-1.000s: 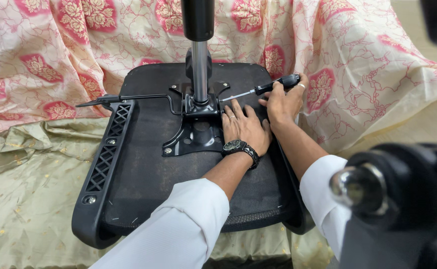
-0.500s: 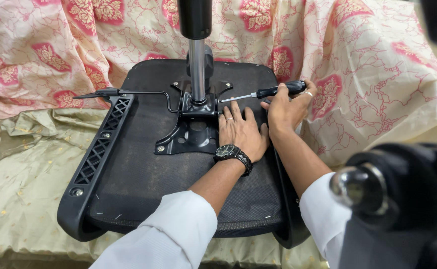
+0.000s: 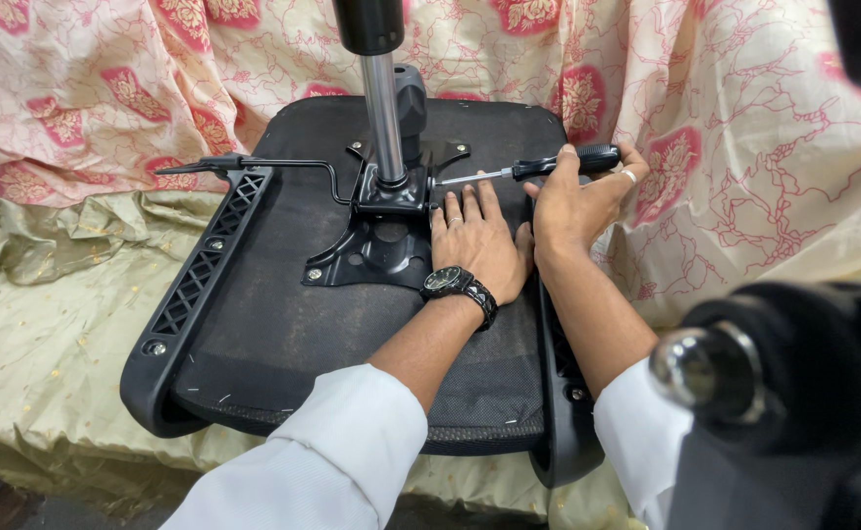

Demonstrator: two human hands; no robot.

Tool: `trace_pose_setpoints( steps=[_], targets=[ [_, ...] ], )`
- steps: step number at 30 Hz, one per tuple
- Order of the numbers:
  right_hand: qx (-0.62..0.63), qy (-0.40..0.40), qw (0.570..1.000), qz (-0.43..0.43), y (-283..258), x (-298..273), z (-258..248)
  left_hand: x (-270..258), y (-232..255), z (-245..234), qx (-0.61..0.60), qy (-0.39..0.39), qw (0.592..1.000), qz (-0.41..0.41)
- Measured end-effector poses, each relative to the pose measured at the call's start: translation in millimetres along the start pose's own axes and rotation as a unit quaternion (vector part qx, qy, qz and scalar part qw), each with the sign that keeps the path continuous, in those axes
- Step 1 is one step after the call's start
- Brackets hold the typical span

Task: The person attaches the gas lift cylinder to the underside of an office chair seat using a screwdriver. They insert the cylinder into the seat mechanism, then tighten multiple screws to secure the connection.

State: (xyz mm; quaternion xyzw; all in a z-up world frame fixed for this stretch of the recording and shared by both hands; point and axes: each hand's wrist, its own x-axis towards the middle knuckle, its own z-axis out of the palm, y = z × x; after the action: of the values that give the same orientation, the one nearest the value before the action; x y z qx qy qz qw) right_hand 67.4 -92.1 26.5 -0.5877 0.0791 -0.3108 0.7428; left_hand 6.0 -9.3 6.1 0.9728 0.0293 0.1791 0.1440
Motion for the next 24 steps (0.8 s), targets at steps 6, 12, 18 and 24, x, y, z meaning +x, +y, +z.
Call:
trace_pose_setpoints(
  steps=[6, 12, 18, 24],
  targets=[
    [0.035, -0.043, 0.998, 0.008, 3, 3, -6, -1, 2, -2, 0.004, 0.008, 1.0, -0.003],
    [0.017, -0.051, 0.998, -0.021, 3, 1, -8, -2, 4, -2, -0.004, 0.012, 1.0, -0.004],
    [0.038, -0.04, 0.998, -0.003, 9, 6, -6, -2, 4, -3, 0.003, 0.011, 1.0, -0.006],
    [0.017, -0.071, 0.997, -0.037, 13, 7, -8, -2, 6, -5, 0.005, 0.004, 1.0, -0.01]
  ],
)
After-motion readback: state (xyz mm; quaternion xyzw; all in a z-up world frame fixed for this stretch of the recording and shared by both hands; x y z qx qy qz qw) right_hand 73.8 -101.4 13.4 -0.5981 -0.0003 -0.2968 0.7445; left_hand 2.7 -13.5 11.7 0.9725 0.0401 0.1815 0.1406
